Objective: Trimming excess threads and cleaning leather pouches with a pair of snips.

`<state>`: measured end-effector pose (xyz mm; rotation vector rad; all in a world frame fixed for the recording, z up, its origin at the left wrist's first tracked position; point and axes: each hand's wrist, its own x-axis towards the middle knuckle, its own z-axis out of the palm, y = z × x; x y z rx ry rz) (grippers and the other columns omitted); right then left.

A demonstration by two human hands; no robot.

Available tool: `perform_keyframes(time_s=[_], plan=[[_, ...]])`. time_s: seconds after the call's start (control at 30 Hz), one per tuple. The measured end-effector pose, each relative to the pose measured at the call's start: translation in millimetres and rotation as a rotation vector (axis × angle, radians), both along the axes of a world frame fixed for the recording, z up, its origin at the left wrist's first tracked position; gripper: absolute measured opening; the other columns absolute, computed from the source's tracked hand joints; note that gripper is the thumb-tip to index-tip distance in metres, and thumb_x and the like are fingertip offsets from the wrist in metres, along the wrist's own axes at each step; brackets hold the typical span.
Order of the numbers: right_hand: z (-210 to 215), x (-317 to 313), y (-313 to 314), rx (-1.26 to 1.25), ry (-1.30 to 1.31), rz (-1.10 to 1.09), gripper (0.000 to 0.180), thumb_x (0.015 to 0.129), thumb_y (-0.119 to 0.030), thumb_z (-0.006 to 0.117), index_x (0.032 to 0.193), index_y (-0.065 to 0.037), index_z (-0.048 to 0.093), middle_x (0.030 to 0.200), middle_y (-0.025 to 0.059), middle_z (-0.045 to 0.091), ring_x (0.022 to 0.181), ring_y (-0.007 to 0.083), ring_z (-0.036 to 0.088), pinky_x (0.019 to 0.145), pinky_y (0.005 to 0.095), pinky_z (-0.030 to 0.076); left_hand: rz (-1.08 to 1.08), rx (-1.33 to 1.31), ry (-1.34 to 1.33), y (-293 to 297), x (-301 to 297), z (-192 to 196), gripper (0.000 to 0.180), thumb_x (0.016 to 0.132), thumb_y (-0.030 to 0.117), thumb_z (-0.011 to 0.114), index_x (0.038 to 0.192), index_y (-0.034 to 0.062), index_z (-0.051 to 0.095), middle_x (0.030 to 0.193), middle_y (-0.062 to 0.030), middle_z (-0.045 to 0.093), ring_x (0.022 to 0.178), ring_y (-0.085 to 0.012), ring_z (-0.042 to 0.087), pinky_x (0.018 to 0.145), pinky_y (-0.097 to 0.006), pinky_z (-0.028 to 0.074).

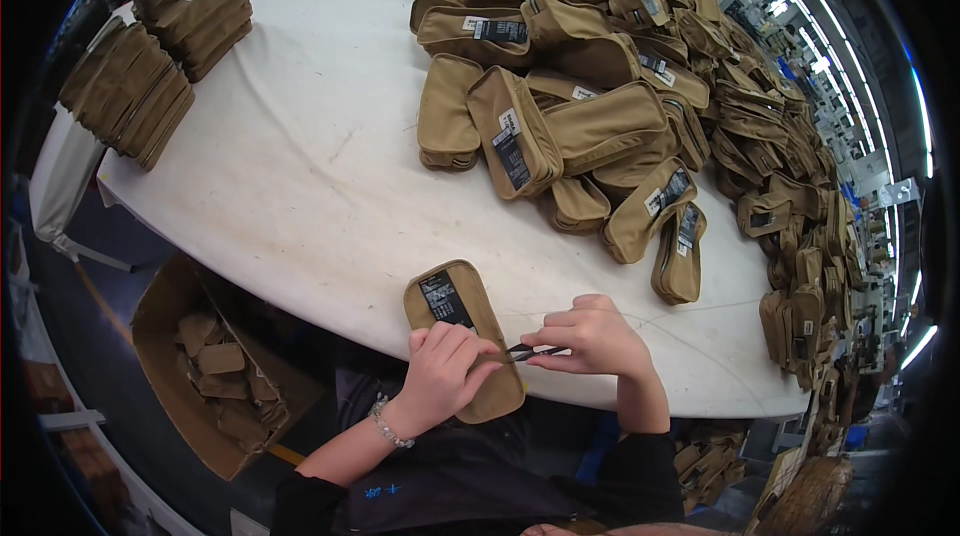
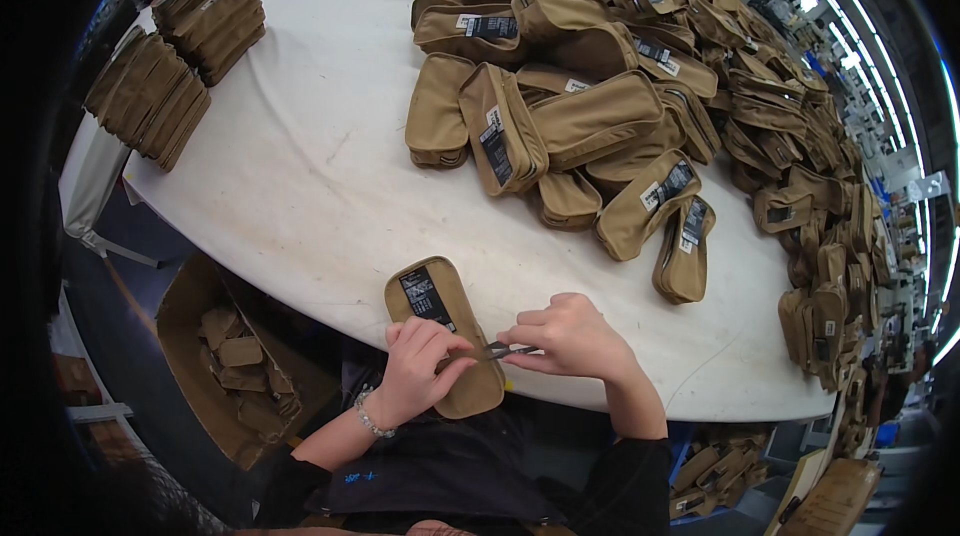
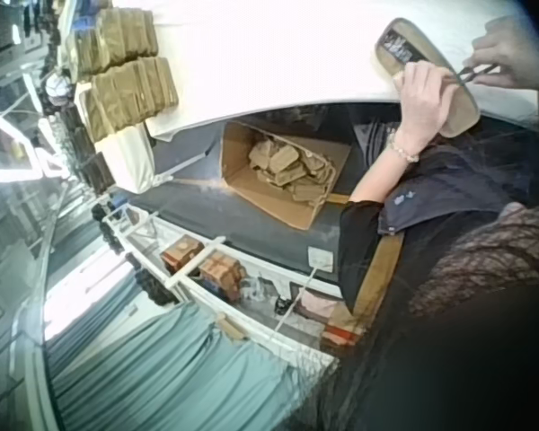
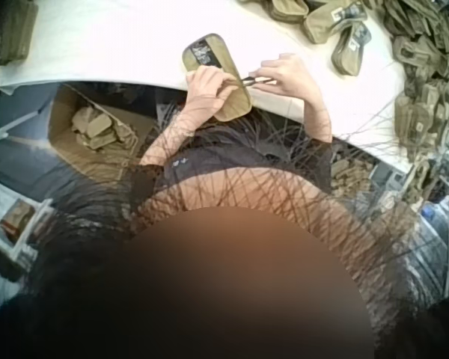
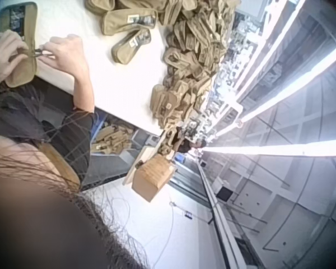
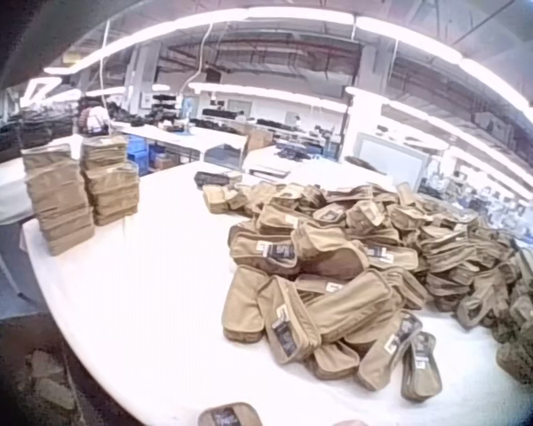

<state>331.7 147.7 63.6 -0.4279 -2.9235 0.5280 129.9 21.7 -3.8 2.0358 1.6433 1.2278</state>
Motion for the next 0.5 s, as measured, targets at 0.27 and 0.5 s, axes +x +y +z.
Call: perform_keyframes(time_s=[0.27,0.5], plan=[[-2.7,1.8,-7.8,0.046,0.012,-0.037,0.020,0.076,-0.029,0.075,0.091,-0.018,0.070,0.066,-0.0036,0.056,0.050,0.0191,0.051,0.049,0.0310,0.039,-0.046,-0.009,0.057,9.5,8.0,-6.0,0.016,0.073,0.017,0.077,0.084,0.0149,0.064,0.080,0.0023,0.056,0.083,-0.0167,0.053,0.075,-0.033,0.030],[-4.2,1.7,-11.2,0.097,0.015,-0.051,0.019,0.077,-0.029,0.075,0.091,-0.018,0.070,0.063,-0.0037,0.054,0.049,0.0181,0.050,0.048,0.0301,0.037,-0.058,0.023,0.111,11.9,10.6,-10.7,0.013,0.074,0.012,0.073,0.083,0.0142,0.064,0.079,0.0021,0.054,0.082,-0.0172,0.052,0.075,-0.033,0.030]])
